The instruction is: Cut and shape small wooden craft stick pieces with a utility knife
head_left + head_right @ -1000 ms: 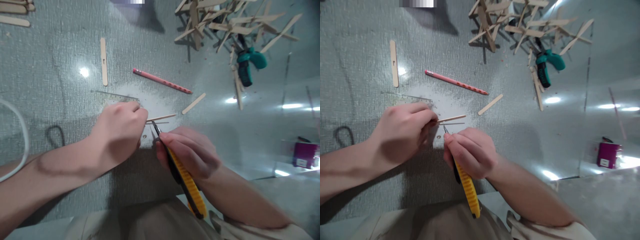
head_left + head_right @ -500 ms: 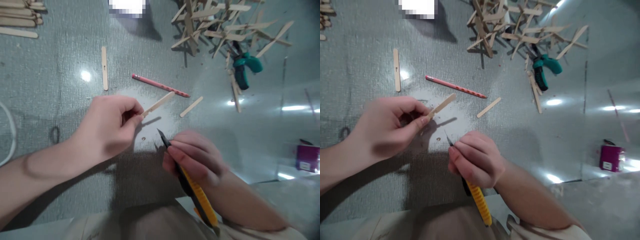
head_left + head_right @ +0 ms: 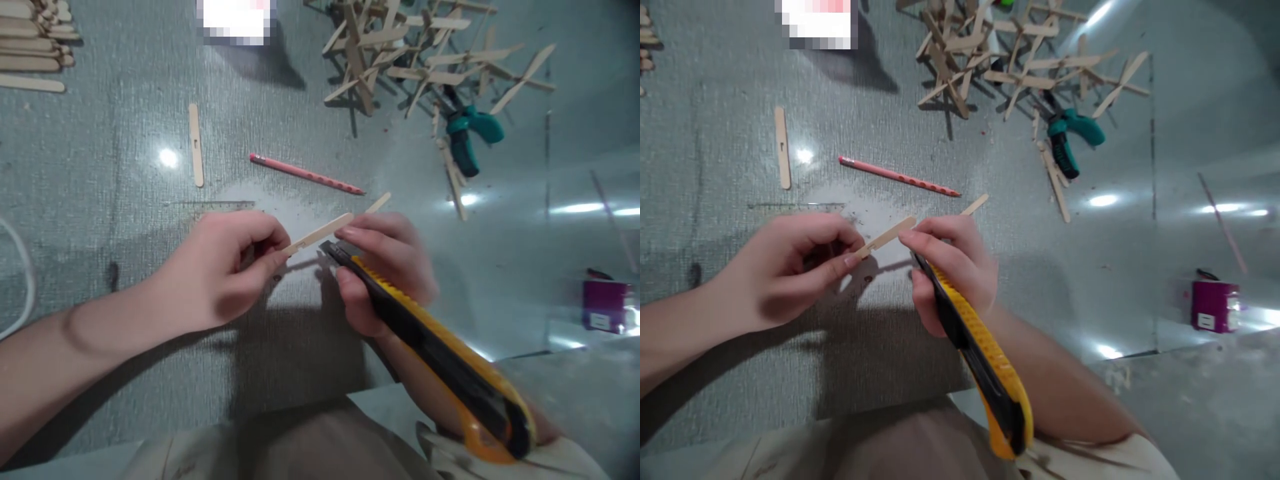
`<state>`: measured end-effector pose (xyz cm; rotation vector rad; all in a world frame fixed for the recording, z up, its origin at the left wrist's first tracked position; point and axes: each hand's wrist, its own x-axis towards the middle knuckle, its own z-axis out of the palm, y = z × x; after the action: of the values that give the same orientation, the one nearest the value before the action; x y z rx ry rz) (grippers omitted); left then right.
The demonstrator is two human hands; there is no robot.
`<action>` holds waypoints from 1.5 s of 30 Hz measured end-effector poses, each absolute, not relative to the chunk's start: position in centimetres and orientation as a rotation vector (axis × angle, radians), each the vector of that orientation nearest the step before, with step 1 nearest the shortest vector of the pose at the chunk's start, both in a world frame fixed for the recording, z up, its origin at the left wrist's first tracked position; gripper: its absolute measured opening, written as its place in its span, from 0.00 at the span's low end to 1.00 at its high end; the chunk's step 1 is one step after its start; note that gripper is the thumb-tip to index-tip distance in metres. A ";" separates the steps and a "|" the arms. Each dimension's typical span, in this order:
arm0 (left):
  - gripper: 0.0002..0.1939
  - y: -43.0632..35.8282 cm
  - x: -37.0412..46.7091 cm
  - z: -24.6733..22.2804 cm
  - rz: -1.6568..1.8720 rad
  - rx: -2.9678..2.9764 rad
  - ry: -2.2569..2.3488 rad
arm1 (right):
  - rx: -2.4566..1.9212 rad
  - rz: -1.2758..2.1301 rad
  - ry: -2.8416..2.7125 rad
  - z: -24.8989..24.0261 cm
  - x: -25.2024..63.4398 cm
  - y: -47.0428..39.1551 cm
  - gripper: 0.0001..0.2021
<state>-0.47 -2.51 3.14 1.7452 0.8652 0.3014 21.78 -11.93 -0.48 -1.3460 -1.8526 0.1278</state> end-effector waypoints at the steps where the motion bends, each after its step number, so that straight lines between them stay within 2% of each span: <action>1: 0.09 -2.5 -0.5 3.2 0.306 1.747 0.856 | -1.320 0.113 -1.851 -0.3 21.6 -11.8 0.17; 5: 0.11 -2.6 -0.5 3.4 0.331 1.768 0.820 | -1.294 0.130 -1.859 0.5 20.9 -11.4 0.14; 10: 0.10 -2.5 -0.6 3.6 0.295 1.718 0.786 | -1.252 0.135 -1.873 0.5 20.7 -11.0 0.17; 22: 0.08 -2.6 -0.4 3.3 0.386 1.828 0.809 | -1.246 0.082 -1.907 0.4 20.8 -11.3 0.14; 45: 0.08 -3.0 0.2 3.3 0.283 1.935 0.870 | -1.201 0.155 -2.003 1.3 20.8 -11.3 0.18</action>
<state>0.21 -3.00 3.25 1.9354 0.8705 0.2827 20.84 -11.28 1.32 -1.2015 -2.0034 0.1548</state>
